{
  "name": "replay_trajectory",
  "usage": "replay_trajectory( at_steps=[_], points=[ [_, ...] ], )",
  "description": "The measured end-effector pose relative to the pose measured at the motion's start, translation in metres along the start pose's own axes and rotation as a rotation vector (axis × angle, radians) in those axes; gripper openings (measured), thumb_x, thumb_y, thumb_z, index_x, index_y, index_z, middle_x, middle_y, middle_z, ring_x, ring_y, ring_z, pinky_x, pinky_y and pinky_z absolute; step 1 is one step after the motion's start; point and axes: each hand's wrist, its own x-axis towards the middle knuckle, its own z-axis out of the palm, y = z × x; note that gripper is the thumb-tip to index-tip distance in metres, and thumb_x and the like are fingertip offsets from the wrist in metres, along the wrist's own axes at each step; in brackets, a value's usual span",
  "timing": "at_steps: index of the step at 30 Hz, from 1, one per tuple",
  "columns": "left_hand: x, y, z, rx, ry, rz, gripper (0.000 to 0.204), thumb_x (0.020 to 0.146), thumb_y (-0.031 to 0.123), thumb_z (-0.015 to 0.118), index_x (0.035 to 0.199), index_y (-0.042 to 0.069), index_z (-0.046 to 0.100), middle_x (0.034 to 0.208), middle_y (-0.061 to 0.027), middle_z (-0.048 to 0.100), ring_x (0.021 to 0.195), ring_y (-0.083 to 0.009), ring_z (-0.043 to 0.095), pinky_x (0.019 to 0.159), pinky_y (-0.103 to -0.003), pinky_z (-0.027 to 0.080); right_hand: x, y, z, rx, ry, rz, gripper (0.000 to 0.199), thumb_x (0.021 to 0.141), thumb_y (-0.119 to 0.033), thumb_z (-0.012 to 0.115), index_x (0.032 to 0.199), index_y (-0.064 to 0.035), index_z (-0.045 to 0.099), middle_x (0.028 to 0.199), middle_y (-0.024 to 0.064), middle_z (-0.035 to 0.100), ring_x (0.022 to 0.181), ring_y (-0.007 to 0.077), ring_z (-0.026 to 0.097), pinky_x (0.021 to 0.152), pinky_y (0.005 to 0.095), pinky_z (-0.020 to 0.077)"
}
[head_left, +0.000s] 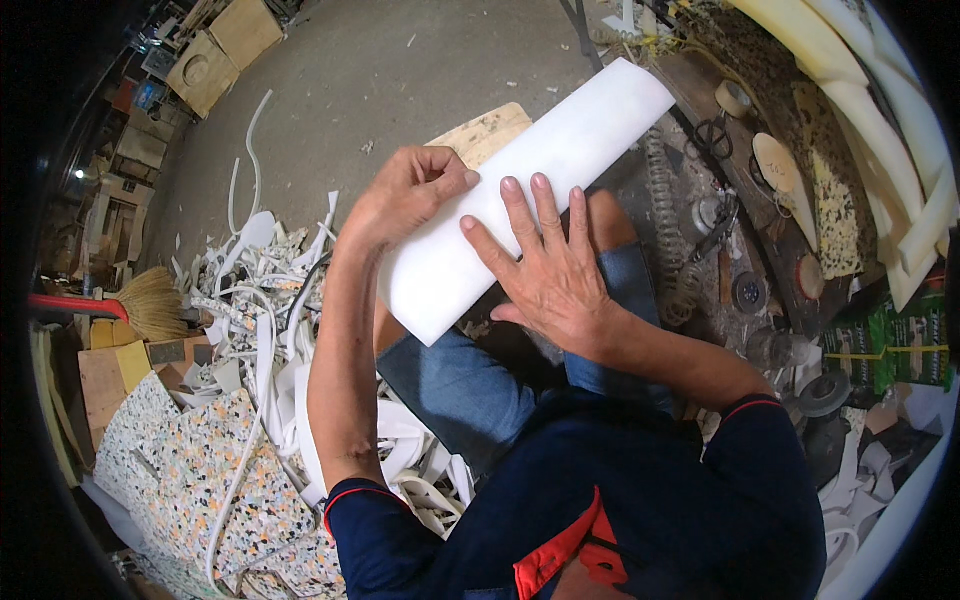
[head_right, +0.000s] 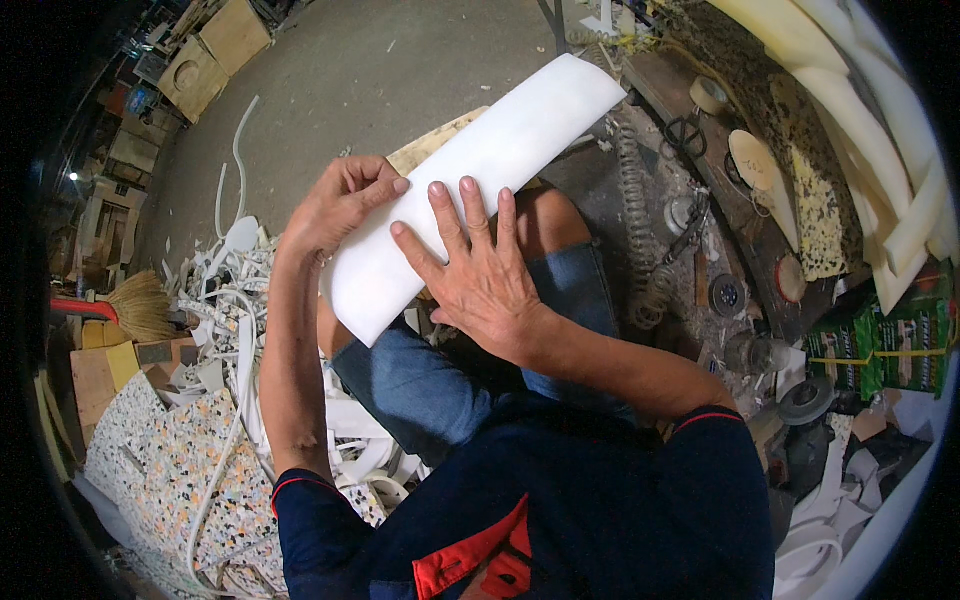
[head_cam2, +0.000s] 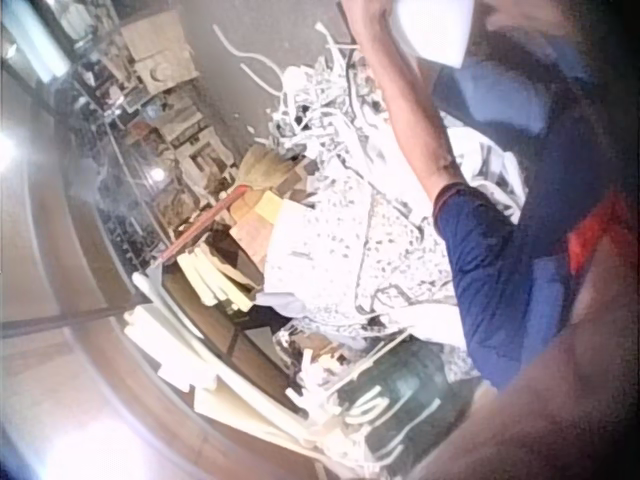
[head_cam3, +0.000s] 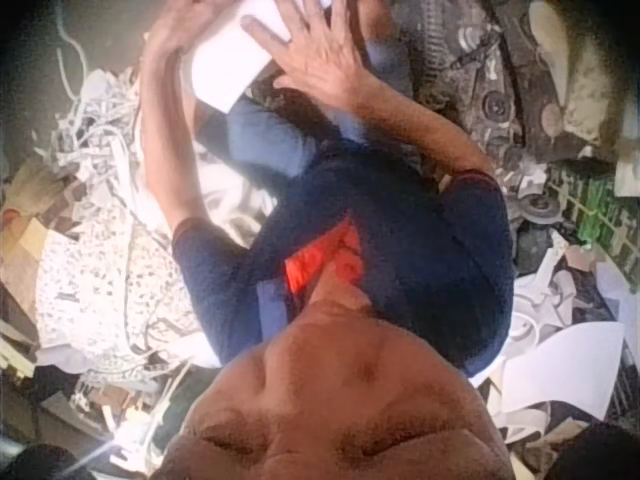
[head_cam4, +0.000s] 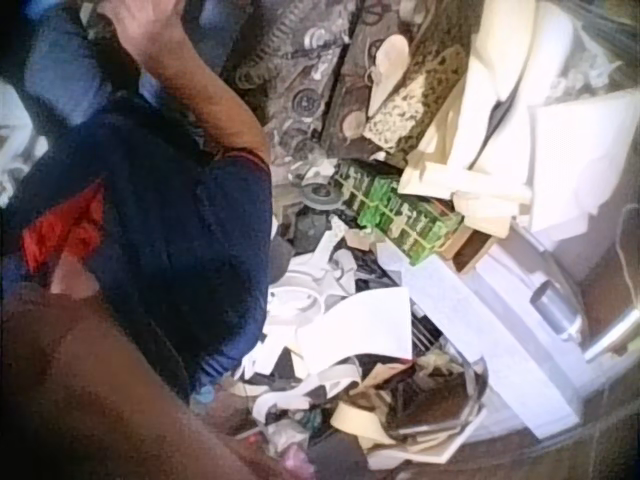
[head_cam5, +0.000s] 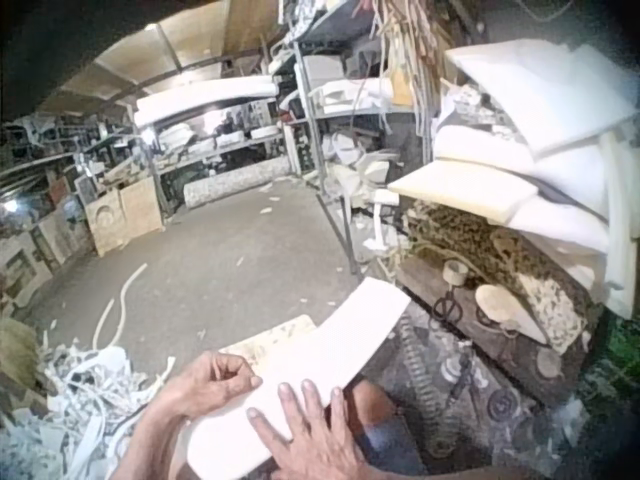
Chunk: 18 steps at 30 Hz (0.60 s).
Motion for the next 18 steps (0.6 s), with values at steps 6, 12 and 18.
replay_trajectory(
  at_steps=[6,12,18],
  points=[
    [-0.001,-0.002,0.002,-0.006,0.0,0.0,0.027,0.095,0.023,0.069,0.077,0.002,0.066,0.064,0.001,0.06,0.055,-0.0081,0.051,0.049,-0.029,0.04,0.001,0.0,-0.004,-0.002,-0.03,0.017,0.112,0.07,-0.052,0.085,0.16,-0.0186,0.026,0.163,0.0288,0.016,0.15,0.053,0.013,0.11,0.0785,0.0161],
    [-0.002,-0.001,0.0,-0.013,0.013,0.048,0.022,0.094,0.013,0.068,0.076,0.003,0.062,0.065,0.0024,0.059,0.057,-0.0056,0.049,0.05,-0.026,0.039,0.0,0.001,-0.009,-0.048,0.016,0.003,0.109,0.072,-0.057,0.082,0.158,-0.0125,0.031,0.161,0.0276,0.023,0.148,0.051,0.02,0.107,0.0769,0.0234],
    [-0.002,0.001,0.005,-0.129,-0.006,0.06,0.02,0.094,0.015,0.07,0.079,0.005,0.062,0.069,0.0061,0.058,0.06,-0.0024,0.047,0.052,-0.022,0.038,-0.001,0.011,-0.006,0.209,0.123,-0.192,0.112,0.08,-0.069,0.069,0.156,0.0028,0.028,0.163,0.028,0.02,0.152,0.0451,0.016,0.119,0.0673,0.0135]
  ],
)
